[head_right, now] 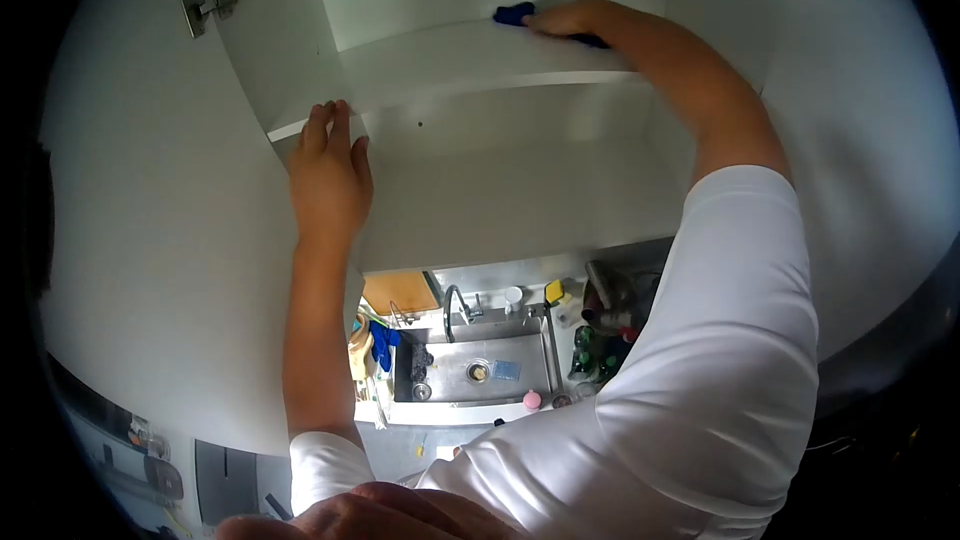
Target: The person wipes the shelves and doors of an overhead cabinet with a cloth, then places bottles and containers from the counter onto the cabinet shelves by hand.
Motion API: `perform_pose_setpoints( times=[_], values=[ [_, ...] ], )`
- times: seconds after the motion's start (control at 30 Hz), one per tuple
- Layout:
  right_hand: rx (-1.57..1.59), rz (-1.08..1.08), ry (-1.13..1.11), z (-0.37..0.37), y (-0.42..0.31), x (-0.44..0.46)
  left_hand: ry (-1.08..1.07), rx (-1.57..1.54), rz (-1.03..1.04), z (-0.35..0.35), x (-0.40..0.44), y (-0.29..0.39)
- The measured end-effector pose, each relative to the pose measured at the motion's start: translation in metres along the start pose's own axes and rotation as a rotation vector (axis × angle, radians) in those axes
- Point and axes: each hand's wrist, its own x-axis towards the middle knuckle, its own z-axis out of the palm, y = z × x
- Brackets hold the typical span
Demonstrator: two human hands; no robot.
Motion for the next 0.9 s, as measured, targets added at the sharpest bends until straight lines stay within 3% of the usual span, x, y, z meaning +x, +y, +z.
perform_pose_setpoints(
  times=[0.1,0.13,0.17,0.23,0.33,0.4,0.43,0.47,0.5,0.57,0.6,0.67,0.7,0.73,0.8,0.87,0.9],
  values=[
    [0.273,-0.346,-0.177,0.012,-0.075,-0.011,0.040,0.001,-0.024,0.006,-0.005,0.002],
    [0.191,-0.303,-0.133,-0.001,-0.126,-0.088,0.028,-0.028,-0.017,0.010,-0.004,0.002],
    [0.119,-0.344,-0.113,0.004,-0.148,-0.095,0.045,-0.027,-0.024,0.012,-0.004,-0.001],
    [0.113,-0.516,-0.048,0.021,-0.147,-0.094,0.045,-0.039,-0.025,0.014,-0.007,0.003],
    [0.112,-0.553,0.041,0.016,-0.073,-0.119,0.058,-0.036,-0.054,0.012,-0.006,0.006],
    [0.084,-0.263,0.101,0.016,-0.002,-0.125,0.060,-0.058,-0.058,0.011,-0.004,0.012],
    [0.233,-0.285,0.039,0.006,0.041,-0.136,0.072,-0.057,-0.068,0.011,-0.004,0.013],
    [0.167,-0.152,0.117,0.004,0.073,-0.141,0.075,-0.072,-0.070,0.012,-0.004,0.013],
    [0.100,-0.024,0.199,0.002,0.096,-0.139,0.058,-0.049,-0.073,0.012,-0.003,0.012],
    [0.088,0.197,0.084,-0.010,0.125,-0.116,0.056,-0.026,-0.067,0.009,0.000,0.007],
    [0.091,0.199,0.098,-0.015,0.125,-0.098,0.012,-0.016,-0.053,0.007,0.001,0.005],
    [0.094,0.280,-0.043,-0.017,0.108,-0.050,-0.023,-0.005,-0.031,0.003,0.001,0.000],
    [0.261,0.224,-0.138,-0.011,0.096,-0.019,-0.031,-0.006,-0.030,0.004,0.000,0.000],
    [0.261,0.267,-0.034,-0.001,0.062,0.000,-0.037,-0.009,-0.023,0.004,0.000,0.001],
    [0.407,0.130,-0.101,0.005,-0.013,0.031,-0.025,-0.024,-0.017,0.002,-0.001,0.003],
    [0.701,-0.272,-0.034,0.022,-0.071,0.010,-0.019,-0.058,-0.009,0.003,-0.002,0.005],
    [0.606,-0.271,-0.122,0.020,-0.099,-0.010,-0.022,-0.055,-0.015,0.004,-0.004,0.003]
  ],
)
